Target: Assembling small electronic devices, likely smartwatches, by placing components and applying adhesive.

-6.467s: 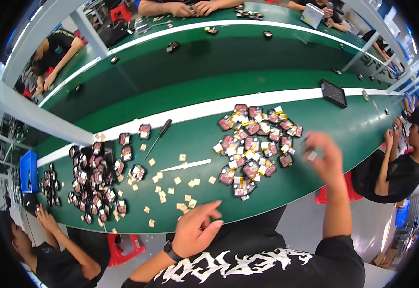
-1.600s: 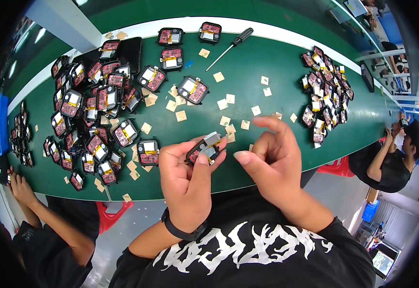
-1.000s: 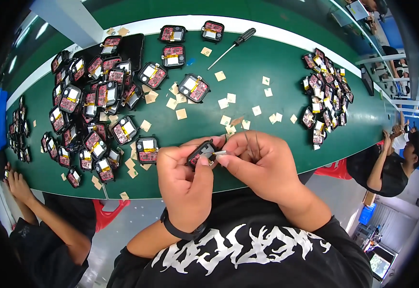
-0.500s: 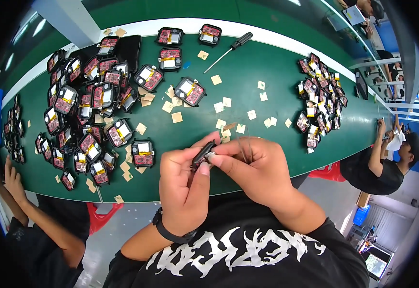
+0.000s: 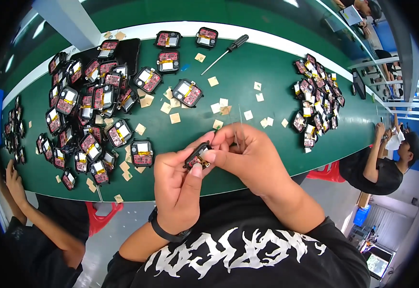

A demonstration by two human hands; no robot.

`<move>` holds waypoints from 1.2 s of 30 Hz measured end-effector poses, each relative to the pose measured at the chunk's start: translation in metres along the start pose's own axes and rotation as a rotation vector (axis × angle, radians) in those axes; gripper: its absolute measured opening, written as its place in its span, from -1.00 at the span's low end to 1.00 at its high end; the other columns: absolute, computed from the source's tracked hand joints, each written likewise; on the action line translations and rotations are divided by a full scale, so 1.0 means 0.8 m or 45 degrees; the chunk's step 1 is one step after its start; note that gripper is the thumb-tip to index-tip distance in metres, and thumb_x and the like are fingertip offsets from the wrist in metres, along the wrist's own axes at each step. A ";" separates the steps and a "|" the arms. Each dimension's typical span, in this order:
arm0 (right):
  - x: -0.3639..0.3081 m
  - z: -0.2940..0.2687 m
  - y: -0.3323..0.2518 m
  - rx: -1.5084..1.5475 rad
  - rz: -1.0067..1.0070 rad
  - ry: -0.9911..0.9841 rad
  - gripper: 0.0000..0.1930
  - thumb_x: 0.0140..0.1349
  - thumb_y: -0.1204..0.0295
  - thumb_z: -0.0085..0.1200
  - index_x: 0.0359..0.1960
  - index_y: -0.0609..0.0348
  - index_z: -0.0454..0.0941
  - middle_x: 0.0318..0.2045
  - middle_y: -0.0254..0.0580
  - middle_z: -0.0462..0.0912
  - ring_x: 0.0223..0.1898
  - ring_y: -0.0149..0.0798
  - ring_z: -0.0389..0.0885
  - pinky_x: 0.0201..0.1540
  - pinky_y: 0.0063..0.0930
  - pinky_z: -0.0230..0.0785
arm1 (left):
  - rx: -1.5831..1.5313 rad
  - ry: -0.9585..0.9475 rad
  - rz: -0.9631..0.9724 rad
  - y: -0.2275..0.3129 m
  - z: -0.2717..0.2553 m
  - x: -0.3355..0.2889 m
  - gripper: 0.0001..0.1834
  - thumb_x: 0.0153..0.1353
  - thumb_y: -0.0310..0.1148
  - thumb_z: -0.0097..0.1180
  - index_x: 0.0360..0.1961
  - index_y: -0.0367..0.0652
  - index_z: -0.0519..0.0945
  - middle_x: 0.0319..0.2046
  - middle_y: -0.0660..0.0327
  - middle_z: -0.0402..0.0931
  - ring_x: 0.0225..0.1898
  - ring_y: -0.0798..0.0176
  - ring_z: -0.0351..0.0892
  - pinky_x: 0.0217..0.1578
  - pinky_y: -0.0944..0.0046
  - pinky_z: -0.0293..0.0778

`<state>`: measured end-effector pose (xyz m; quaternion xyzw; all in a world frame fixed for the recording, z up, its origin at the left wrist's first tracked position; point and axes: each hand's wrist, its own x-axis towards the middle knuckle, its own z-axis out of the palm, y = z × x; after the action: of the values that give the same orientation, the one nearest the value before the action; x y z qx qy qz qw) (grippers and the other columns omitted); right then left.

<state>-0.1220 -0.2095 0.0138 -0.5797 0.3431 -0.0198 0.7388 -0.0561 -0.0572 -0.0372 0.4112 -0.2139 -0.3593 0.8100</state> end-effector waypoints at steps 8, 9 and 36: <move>0.002 -0.007 -0.002 -0.113 0.136 -0.057 -0.85 0.29 0.57 0.34 -0.18 0.30 0.62 -0.40 -0.42 0.62 -0.41 -0.62 0.51 -0.36 -0.70 0.35 | -0.020 0.051 0.011 -0.001 0.002 -0.002 -0.71 0.53 -0.56 -0.14 0.21 -0.20 0.20 0.39 -0.40 0.23 0.41 -0.21 0.38 0.36 -0.14 0.45; 0.003 -0.008 -0.003 -0.107 0.134 -0.056 -0.85 0.29 0.57 0.34 -0.18 0.30 0.62 -0.40 -0.42 0.62 -0.41 -0.62 0.51 -0.36 -0.70 0.35 | -0.016 0.047 0.009 0.000 0.003 -0.002 -0.71 0.53 -0.56 -0.14 0.21 -0.20 0.20 0.39 -0.40 0.23 0.41 -0.21 0.38 0.36 -0.14 0.45; -0.043 -0.020 -0.007 0.118 0.144 -0.248 -0.84 0.34 0.60 0.27 -0.24 0.21 0.48 -0.38 -0.45 0.56 -0.38 -0.64 0.51 -0.36 -0.68 0.31 | 0.742 -0.083 -0.335 0.065 0.006 -0.006 -0.69 0.41 -0.54 0.12 0.14 -0.41 0.54 -0.22 0.18 0.63 -0.38 0.48 0.55 -0.41 0.48 0.46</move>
<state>-0.1549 -0.2100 0.0335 -0.5237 0.3005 0.0623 0.7947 -0.0413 -0.0352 0.0081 0.6383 -0.2788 -0.3974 0.5974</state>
